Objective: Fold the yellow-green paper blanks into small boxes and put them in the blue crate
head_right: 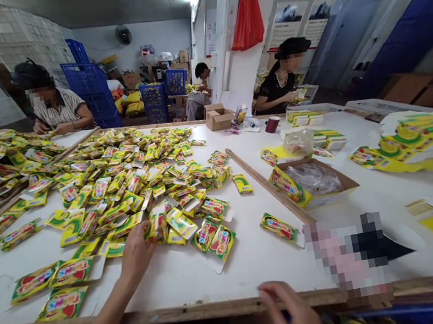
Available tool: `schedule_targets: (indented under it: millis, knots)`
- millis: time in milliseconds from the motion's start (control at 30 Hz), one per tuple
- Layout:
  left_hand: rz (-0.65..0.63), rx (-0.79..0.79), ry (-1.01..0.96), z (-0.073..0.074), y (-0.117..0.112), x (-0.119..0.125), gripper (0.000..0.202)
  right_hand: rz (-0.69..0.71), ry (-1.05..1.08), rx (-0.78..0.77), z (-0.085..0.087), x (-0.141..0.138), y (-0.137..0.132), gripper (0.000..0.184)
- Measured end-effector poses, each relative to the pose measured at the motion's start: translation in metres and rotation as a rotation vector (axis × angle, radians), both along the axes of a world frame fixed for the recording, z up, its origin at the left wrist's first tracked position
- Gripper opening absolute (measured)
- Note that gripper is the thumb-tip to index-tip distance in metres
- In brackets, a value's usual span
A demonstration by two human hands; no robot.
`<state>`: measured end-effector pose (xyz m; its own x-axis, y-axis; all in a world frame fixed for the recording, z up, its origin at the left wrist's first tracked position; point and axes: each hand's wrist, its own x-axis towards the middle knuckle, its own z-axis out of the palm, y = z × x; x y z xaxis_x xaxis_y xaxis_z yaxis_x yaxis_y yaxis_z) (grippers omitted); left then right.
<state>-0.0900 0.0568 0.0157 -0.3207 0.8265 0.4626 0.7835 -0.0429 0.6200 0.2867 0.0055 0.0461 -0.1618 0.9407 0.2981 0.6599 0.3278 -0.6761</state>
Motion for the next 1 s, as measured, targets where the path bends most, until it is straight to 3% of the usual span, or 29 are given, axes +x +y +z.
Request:
schedule_targets:
  millis: [100, 200, 267, 367, 467, 567, 700, 800, 867, 1000]
  knots:
    - [-0.006, 0.009, -0.124, 0.013, -0.013, 0.001, 0.03, 0.081, 0.176, -0.062, -0.001, -0.063, 0.001, 0.022]
    - [-0.184, 0.003, -0.511, 0.02, -0.039, 0.017, 0.04, 0.145, 0.302, -0.057, -0.002, -0.103, 0.007, 0.017]
    - [-0.324, -0.018, -0.707, 0.018, -0.054, 0.035, 0.041, 0.198, 0.378, -0.038, -0.006, -0.12, 0.012, 0.016]
    - [-0.469, -0.084, -0.784, 0.007, -0.066, 0.061, 0.032, 0.269, 0.464, -0.067, -0.017, -0.139, 0.017, 0.024]
    - [-0.498, -0.17, -0.7, -0.003, -0.07, 0.071, 0.016, 0.282, 0.463, -0.095, -0.026, -0.146, 0.019, 0.022]
    - [-0.512, -0.217, -0.616, -0.004, -0.068, 0.071, 0.016, 0.325, 0.377, -0.102, -0.026, -0.143, 0.023, 0.022]
    - [-0.494, -0.103, -0.514, -0.005, -0.063, 0.074, 0.018, 0.397, 0.262, -0.102, -0.016, -0.139, 0.033, 0.018]
    - [-0.394, 0.01, -0.57, -0.01, -0.06, 0.081, 0.021, 0.345, 0.284, -0.072, -0.016, -0.137, 0.036, 0.014]
    - [-0.366, 0.027, -0.604, -0.012, -0.06, 0.085, 0.025, 0.298, 0.346, -0.057, -0.019, -0.136, 0.034, 0.023]
    - [-0.465, -0.048, -0.537, -0.005, -0.063, 0.086, 0.018, 0.355, 0.349, -0.02, -0.021, -0.133, 0.028, 0.023]
